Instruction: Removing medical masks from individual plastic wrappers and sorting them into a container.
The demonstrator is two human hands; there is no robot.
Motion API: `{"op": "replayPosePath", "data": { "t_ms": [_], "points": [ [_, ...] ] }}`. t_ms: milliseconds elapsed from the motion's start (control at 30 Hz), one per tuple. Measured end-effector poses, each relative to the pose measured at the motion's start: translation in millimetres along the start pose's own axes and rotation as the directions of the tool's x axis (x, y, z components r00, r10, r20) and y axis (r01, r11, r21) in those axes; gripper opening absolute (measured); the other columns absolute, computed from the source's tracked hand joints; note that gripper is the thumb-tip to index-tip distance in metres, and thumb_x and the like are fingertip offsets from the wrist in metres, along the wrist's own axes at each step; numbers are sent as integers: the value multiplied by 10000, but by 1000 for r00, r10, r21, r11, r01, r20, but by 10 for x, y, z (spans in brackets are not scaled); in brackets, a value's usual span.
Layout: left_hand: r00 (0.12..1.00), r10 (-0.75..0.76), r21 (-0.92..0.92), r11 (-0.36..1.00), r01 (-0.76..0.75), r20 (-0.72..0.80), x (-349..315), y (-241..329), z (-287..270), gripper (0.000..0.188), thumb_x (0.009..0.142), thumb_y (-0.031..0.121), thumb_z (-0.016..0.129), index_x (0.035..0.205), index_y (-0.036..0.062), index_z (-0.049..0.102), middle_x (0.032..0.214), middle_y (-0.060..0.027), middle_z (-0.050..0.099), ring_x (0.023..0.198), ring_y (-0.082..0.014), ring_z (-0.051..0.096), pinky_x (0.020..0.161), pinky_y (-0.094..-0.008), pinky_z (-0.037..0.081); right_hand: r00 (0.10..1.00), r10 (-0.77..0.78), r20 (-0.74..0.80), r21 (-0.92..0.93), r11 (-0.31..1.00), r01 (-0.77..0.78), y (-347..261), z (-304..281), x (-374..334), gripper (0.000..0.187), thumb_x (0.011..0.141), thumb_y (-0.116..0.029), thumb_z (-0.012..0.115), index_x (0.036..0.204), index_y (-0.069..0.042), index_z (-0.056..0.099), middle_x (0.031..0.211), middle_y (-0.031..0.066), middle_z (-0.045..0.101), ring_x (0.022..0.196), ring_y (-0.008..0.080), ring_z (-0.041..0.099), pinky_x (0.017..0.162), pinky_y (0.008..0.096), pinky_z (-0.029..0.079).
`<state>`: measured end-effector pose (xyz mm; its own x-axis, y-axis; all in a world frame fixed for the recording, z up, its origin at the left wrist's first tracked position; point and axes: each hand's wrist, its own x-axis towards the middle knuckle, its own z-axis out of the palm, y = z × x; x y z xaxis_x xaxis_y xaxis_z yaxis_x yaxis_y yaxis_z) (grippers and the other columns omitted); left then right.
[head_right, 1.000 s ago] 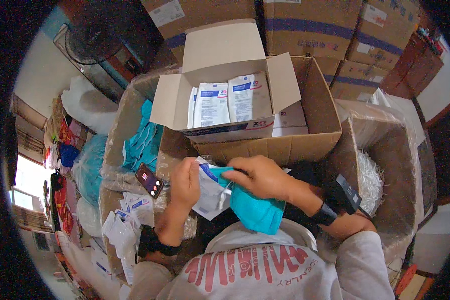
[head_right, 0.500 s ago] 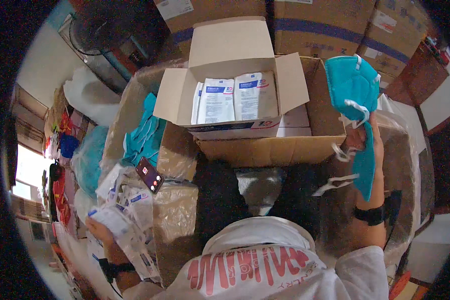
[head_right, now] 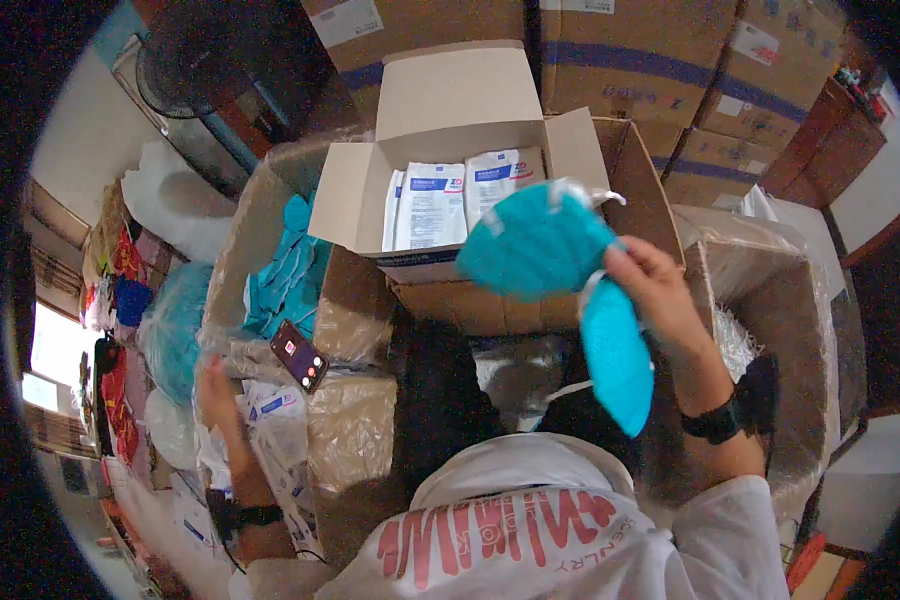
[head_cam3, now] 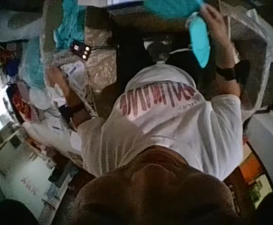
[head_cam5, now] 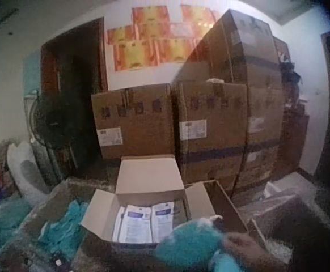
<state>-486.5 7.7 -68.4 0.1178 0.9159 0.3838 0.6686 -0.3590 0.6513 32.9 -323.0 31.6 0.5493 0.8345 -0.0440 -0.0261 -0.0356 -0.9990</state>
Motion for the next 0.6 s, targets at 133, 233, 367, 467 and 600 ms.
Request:
{"op": "replayPosePath", "data": {
  "t_ms": [133,233,367,467,600],
  "points": [
    [742,523,-627,758,-178,420,-297,2585,807,573,732,104,605,1264,22,408,1298,-127,417,1212,-238,376,1015,-346,273,976,-16,215,-107,994,40,-158,286,-65,210,876,-205,551,946,-11,590,760,-38,545,685,29,473,596,193,408],
    [555,721,-798,582,-158,416,-494,3391,1148,633,726,184,670,1282,57,396,1296,-122,425,1201,-219,393,1006,-332,285,941,-35,336,-103,992,74,-172,239,-180,217,871,-198,561,959,-2,588,780,-27,556,718,42,483,620,200,414],
    [153,722,-738,663,125,674,-646,3702,1399,502,773,196,647,1217,47,467,1235,-104,477,1134,-189,446,948,-316,344,956,-58,288,-156,982,107,-211,104,-335,234,867,-211,568,962,2,587,803,-3,580,743,54,498,645,223,427],
    [41,607,-601,773,201,794,-714,3756,1541,322,787,192,626,1064,42,558,1104,-102,545,1012,-178,506,871,-295,385,958,-70,279,-307,939,158,-211,-79,-409,250,872,-190,554,1032,0,568,844,21,594,770,68,506,671,239,434],
    [402,749,-778,616,-127,527,-740,3591,1844,223,811,179,601,966,28,543,999,-67,560,925,-158,520,829,-265,397,951,-277,134,-401,863,308,-75,-201,-390,318,888,-163,516,1168,-12,490,988,42,572,859,83,494,736,243,424]
  ]
}}
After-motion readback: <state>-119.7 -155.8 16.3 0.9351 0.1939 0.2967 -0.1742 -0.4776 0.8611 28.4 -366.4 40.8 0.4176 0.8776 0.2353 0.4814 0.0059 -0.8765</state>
